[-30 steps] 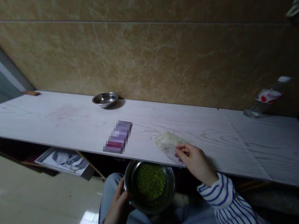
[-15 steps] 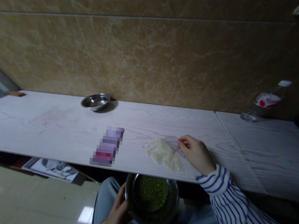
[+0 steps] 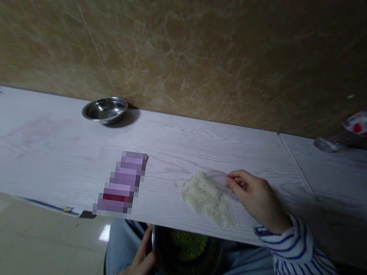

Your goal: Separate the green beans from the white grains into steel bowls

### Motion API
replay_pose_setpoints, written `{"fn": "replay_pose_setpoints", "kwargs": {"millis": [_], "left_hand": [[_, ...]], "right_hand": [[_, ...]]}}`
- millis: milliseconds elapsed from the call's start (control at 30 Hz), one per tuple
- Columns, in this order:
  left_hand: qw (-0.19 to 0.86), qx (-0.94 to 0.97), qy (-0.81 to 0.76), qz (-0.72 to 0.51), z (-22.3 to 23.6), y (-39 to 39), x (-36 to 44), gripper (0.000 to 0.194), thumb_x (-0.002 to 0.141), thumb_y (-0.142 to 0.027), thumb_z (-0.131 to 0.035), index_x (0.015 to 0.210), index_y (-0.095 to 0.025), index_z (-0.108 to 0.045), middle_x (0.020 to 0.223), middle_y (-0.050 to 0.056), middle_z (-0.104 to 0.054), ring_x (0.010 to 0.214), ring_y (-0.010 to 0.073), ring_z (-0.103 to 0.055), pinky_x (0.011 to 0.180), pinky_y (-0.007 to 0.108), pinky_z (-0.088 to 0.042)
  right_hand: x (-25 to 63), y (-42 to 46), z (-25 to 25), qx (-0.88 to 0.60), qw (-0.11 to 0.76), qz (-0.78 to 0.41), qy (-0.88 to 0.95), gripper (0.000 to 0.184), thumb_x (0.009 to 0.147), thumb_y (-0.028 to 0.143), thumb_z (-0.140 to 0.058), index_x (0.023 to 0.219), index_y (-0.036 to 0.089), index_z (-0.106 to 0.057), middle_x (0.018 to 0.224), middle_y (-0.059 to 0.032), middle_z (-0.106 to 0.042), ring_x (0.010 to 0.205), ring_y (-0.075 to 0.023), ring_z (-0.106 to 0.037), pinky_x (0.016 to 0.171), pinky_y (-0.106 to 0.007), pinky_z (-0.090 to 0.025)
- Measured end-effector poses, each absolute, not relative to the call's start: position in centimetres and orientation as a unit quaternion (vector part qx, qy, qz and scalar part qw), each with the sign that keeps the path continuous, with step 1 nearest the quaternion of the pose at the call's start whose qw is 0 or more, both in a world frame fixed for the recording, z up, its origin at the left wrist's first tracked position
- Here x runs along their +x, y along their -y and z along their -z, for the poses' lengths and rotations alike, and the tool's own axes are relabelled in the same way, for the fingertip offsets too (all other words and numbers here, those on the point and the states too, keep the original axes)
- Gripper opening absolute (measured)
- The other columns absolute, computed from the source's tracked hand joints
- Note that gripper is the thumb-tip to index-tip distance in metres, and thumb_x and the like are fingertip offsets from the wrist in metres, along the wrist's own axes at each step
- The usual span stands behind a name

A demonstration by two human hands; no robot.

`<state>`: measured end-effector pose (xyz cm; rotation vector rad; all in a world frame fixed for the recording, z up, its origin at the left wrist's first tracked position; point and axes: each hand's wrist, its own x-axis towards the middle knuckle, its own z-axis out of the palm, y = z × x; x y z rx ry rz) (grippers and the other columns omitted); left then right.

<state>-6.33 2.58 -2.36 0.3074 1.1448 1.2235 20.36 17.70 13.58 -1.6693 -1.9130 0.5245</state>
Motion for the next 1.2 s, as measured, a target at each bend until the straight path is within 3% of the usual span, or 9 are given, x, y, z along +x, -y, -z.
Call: {"fn": "replay_pose_setpoints", "kwargs": {"millis": [233, 500, 867, 1200], "left_hand": [[0.655, 0.083, -0.543, -0.518, 1.8, -3.1, -6.0, 0.080, 0.068, -0.045, -0.075, 0.142, -0.027, -0.051, 0.146, 0.011, -0.054, 0.143, 0.0393, -0.033, 0.115, 0.054, -0.028], [0.650, 0.102, -0.522, -0.543, 1.7, -3.8, -6.4, 0.072, 0.073, -0.037, -0.074, 0.141, -0.026, -0.053, 0.148, 0.007, -0.053, 0.145, 0.0342, -0.029, 0.119, 0.046, -0.023], [0.671, 0.106, -0.520, -0.518, 2.2, -3.5, -6.2, 0.074, 0.074, -0.035, -0.073, 0.144, -0.027, -0.049, 0.145, 0.008, -0.057, 0.144, 0.0339, -0.032, 0.117, 0.047, -0.025], [0.671, 0.130, -0.507, -0.524, 1.3, -4.0, -5.6, 0.071, 0.072, -0.028, -0.071, 0.141, -0.026, -0.053, 0.142, 0.007, -0.059, 0.144, 0.0329, -0.033, 0.119, 0.046, -0.018]], "right_hand": [[19.8, -20.7, -12.6, -0.608, 0.248, -0.268, 0.705, 0.016, 0.086, 0.031, -0.056, 0.084, 0.021, -0.068, 0.075, -0.0031, -0.074, 0.066, -0.0179, -0.067, 0.059, -0.026, -0.049], [18.6, -20.9, -14.0, -0.560, 0.232, -0.328, 0.724, 0.017, 0.085, 0.030, -0.056, 0.083, 0.021, -0.071, 0.073, -0.0018, -0.072, 0.067, -0.0168, -0.066, 0.061, -0.026, -0.049], [21.3, -17.7, -12.8, -0.669, 0.251, -0.224, 0.663, 0.012, 0.084, 0.032, -0.058, 0.080, 0.022, -0.065, 0.064, -0.0015, -0.071, 0.055, -0.0176, -0.066, 0.051, -0.027, -0.047], [18.3, -18.0, -11.2, -0.632, 0.280, -0.317, 0.649, 0.011, 0.085, 0.030, -0.055, 0.080, 0.022, -0.061, 0.067, -0.0026, -0.072, 0.059, -0.0175, -0.067, 0.053, -0.026, -0.050]]}}
